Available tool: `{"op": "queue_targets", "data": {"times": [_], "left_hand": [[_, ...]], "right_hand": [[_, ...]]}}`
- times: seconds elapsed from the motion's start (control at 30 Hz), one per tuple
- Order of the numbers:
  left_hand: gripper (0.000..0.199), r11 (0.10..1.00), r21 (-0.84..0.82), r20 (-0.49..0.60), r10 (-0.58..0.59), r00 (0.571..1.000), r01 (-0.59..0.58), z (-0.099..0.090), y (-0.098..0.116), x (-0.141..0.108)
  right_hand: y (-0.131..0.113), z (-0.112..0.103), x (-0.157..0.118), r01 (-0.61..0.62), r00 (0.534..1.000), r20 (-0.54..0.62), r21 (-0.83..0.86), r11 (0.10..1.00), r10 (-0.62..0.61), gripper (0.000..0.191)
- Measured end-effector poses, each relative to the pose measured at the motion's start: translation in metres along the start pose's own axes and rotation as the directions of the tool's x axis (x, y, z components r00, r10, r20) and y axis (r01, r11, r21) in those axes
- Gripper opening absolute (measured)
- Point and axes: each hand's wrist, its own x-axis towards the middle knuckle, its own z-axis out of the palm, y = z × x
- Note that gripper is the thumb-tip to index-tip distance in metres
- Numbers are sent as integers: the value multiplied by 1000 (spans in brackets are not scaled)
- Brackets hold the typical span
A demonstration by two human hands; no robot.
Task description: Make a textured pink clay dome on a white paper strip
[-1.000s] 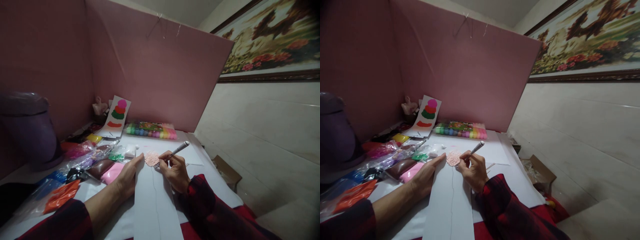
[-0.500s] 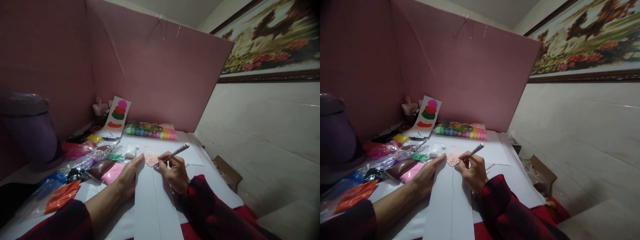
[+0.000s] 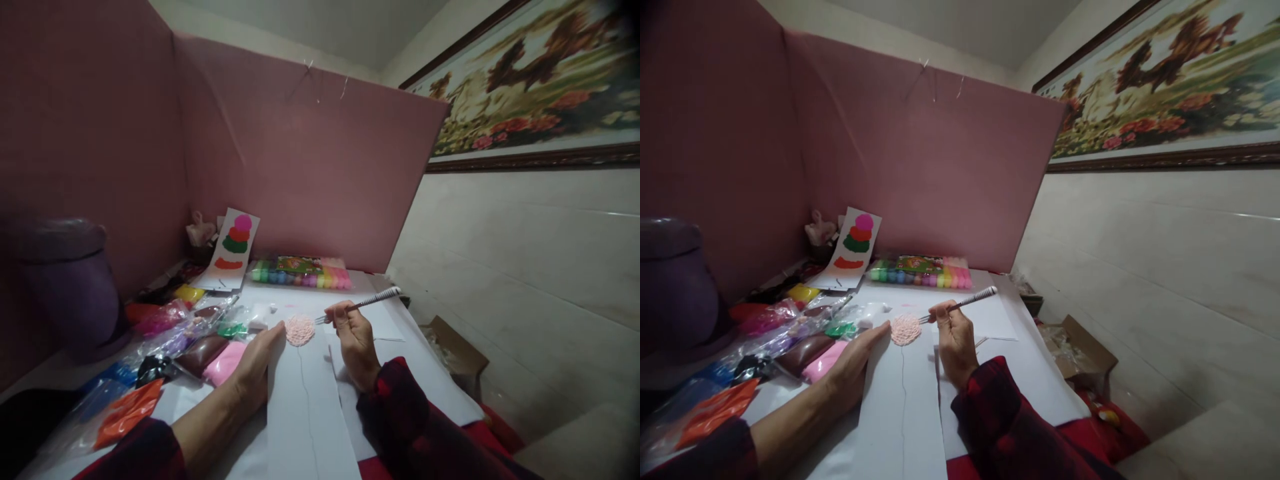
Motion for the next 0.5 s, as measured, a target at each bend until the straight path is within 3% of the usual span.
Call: {"op": "queue_targets", "data": {"times": [0.1,0.2,0.27,0.4,0.5], "left_hand": [[37,987,135,-22,97,995,-93,3,1,-3],[51,974,179,-36,148,988,-139,7,4,-7],[60,964,202,-74,189,979,-171,7,7,-7],[57,917,228,-91,356,930,-329,3,8,-2],[49,923,234,1,316,949,-307,-1,6,3]], "right_hand": [[-3,-1,3,-16,999,32,46,999,15,38],[-10,1,1,-122,978,180,83,989,106,36],[-16,3,-3,-132,948,293,0,991,126,35],[-24,10,-10,115,919,395,-300,947,14,31],[-26,17,-15,226,912,410,-455,861,-22,26]]}}
